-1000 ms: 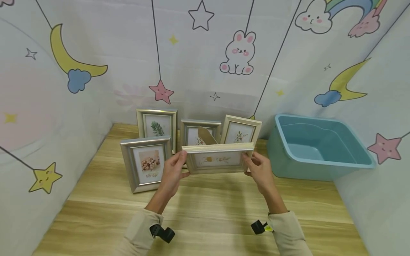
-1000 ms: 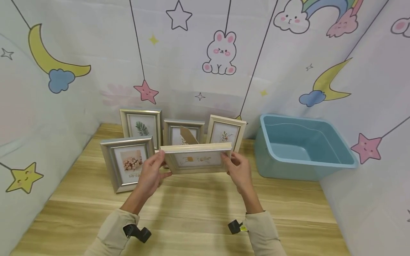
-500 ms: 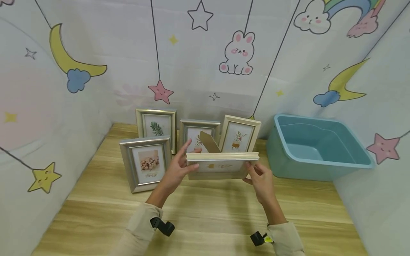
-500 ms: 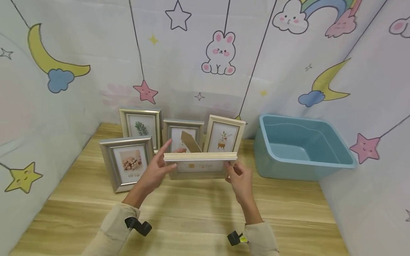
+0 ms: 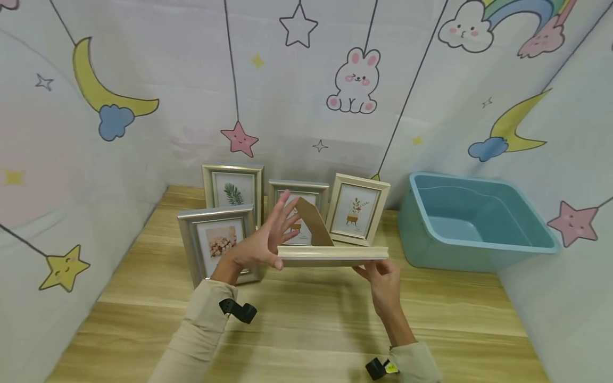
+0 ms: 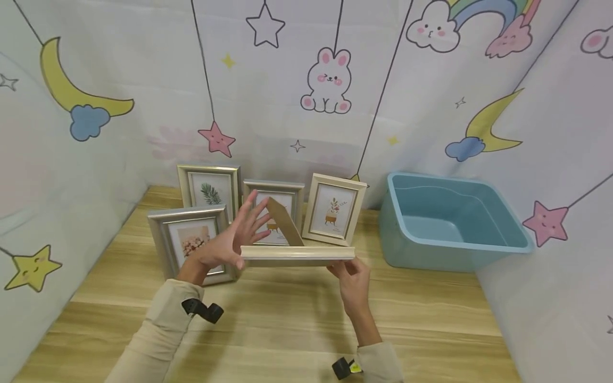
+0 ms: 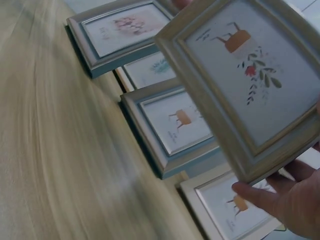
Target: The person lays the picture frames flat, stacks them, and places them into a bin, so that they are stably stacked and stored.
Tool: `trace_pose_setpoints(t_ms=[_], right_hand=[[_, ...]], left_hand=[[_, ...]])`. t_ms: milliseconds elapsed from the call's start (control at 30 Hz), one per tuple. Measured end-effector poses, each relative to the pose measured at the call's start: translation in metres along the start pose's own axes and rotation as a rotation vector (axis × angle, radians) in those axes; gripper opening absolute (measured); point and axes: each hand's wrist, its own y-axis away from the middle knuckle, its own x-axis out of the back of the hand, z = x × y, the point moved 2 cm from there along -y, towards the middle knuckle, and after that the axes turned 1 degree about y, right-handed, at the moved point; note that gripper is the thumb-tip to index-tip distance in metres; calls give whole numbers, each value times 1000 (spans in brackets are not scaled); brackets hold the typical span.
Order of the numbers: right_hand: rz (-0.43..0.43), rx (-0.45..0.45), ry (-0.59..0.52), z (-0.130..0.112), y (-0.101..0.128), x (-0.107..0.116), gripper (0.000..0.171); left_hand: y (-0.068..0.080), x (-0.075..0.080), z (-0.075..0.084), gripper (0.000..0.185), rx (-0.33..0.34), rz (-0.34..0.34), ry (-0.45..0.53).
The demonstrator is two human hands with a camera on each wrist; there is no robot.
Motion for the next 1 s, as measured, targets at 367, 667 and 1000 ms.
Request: trace_pose_setpoints(t_ms=[367,667,1000], right_hand=[[-102,331,-51,14,1,13,25],[-135,454,-114,5,-3,22,25],[-107,480,-91,4,-5,26,29]], left_hand=[[-2,-20,19,147,66,-71,-281],[6,-41,30,149,149,-4,-510],[14,-51,29,125,39,180,-753]])
